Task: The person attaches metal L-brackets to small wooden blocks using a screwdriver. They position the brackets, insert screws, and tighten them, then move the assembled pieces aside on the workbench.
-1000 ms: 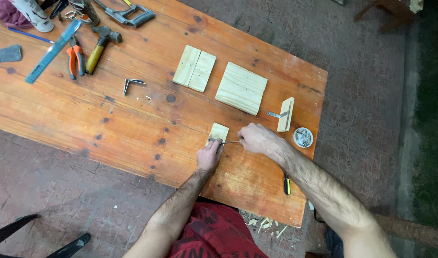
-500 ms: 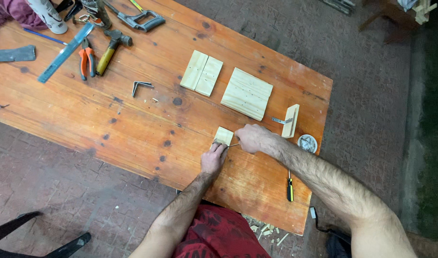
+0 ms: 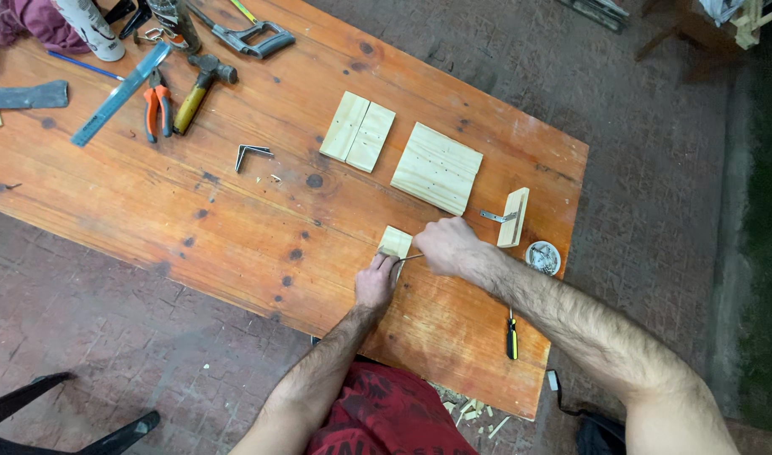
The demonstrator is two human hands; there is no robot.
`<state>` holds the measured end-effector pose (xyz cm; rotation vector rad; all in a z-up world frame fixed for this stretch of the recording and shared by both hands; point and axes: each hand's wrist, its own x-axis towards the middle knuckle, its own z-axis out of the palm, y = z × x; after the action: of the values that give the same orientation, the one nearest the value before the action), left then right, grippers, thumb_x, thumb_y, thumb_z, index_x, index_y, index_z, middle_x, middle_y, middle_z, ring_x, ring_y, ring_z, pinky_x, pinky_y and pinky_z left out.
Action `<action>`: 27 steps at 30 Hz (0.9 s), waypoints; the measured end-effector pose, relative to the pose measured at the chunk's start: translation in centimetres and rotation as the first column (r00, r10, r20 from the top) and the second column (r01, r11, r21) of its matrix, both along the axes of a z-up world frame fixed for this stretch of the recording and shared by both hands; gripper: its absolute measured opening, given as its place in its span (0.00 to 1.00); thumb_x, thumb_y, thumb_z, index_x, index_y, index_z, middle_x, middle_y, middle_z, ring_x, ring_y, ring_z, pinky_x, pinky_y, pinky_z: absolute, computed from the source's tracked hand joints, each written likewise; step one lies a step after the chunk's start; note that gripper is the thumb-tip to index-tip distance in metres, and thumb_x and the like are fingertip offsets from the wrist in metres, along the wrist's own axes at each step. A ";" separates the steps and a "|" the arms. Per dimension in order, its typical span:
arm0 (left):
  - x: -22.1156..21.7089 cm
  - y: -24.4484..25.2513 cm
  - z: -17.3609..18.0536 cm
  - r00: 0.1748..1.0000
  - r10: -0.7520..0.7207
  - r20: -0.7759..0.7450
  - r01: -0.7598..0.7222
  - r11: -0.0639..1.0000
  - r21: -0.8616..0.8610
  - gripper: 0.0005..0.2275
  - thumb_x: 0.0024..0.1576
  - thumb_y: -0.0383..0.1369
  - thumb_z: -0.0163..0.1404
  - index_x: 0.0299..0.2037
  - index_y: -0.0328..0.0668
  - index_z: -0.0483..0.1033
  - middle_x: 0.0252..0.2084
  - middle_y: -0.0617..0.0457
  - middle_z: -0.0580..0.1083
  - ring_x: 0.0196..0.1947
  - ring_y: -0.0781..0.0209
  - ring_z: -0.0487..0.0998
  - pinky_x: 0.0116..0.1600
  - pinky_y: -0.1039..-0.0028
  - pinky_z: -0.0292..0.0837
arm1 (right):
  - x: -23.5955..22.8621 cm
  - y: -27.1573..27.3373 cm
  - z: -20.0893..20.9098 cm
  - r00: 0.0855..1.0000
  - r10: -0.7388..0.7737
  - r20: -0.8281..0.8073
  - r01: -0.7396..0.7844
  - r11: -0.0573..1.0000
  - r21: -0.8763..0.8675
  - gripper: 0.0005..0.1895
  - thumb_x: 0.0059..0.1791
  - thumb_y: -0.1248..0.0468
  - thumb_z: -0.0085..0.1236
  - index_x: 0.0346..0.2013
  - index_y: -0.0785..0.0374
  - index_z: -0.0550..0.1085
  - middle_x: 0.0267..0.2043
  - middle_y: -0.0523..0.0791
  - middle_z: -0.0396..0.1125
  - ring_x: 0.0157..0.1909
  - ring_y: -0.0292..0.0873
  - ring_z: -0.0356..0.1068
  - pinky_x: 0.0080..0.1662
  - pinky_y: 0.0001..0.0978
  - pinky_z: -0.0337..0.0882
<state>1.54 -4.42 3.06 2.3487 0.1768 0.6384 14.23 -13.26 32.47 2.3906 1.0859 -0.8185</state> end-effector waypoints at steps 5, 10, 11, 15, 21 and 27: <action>0.2 -0.1 -0.6 1.000 -0.008 -0.019 0.009 0.999 0.036 0.03 0.65 0.41 0.64 0.46 0.65 0.85 0.39 0.64 0.80 0.36 0.58 0.90 0.37 0.66 0.88 | 0.0 -1.1 -3.2 0.974 0.208 0.090 -0.214 0.974 0.070 0.06 0.47 0.65 0.68 0.38 0.57 0.87 0.41 0.52 0.85 0.49 0.58 0.87 0.49 0.57 0.87; 0.0 -0.1 -0.8 1.000 -0.018 -0.013 0.018 0.999 0.046 0.04 0.64 0.40 0.65 0.46 0.64 0.85 0.40 0.63 0.80 0.38 0.58 0.90 0.37 0.66 0.88 | 1.1 -0.3 -1.2 0.986 -0.144 -0.079 0.149 0.987 0.059 0.08 0.53 0.58 0.66 0.40 0.55 0.89 0.38 0.48 0.85 0.53 0.58 0.87 0.55 0.54 0.86; 0.1 -0.1 -0.9 1.000 -0.023 -0.012 0.024 0.998 0.055 0.04 0.64 0.39 0.65 0.46 0.64 0.86 0.40 0.63 0.80 0.38 0.59 0.90 0.37 0.67 0.88 | 1.8 -0.5 -1.8 0.948 -0.292 -0.126 0.299 0.953 0.039 0.09 0.54 0.54 0.64 0.36 0.50 0.89 0.30 0.40 0.85 0.51 0.53 0.88 0.55 0.50 0.86; 0.1 -0.2 -0.3 1.000 -0.008 -0.019 0.009 0.997 0.074 0.04 0.64 0.40 0.64 0.46 0.64 0.85 0.40 0.63 0.80 0.37 0.58 0.90 0.37 0.65 0.87 | 2.5 -1.5 -2.7 0.943 -0.296 -0.150 0.314 0.943 0.114 0.10 0.52 0.54 0.67 0.40 0.53 0.90 0.45 0.51 0.86 0.57 0.61 0.86 0.56 0.57 0.85; 0.2 -0.2 -0.8 1.000 -0.008 -0.023 0.009 0.999 0.051 0.04 0.65 0.40 0.63 0.48 0.63 0.85 0.39 0.61 0.80 0.34 0.55 0.90 0.36 0.63 0.88 | 0.9 -0.6 0.9 0.999 0.046 0.011 -0.046 0.996 0.073 0.10 0.48 0.61 0.68 0.42 0.57 0.89 0.47 0.53 0.85 0.56 0.60 0.86 0.57 0.56 0.86; 0.2 -0.3 -1.7 1.000 -0.001 -0.012 0.002 0.999 0.047 0.05 0.65 0.41 0.63 0.49 0.64 0.85 0.41 0.62 0.80 0.35 0.55 0.90 0.37 0.61 0.88 | 1.9 -2.4 -3.1 0.936 0.348 0.045 -0.350 0.935 0.053 0.10 0.45 0.60 0.73 0.40 0.56 0.87 0.43 0.49 0.85 0.51 0.57 0.87 0.53 0.56 0.87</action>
<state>1.74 -4.71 1.39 2.3983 0.1670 0.6349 16.16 -15.65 29.32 2.1550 1.4839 -0.6236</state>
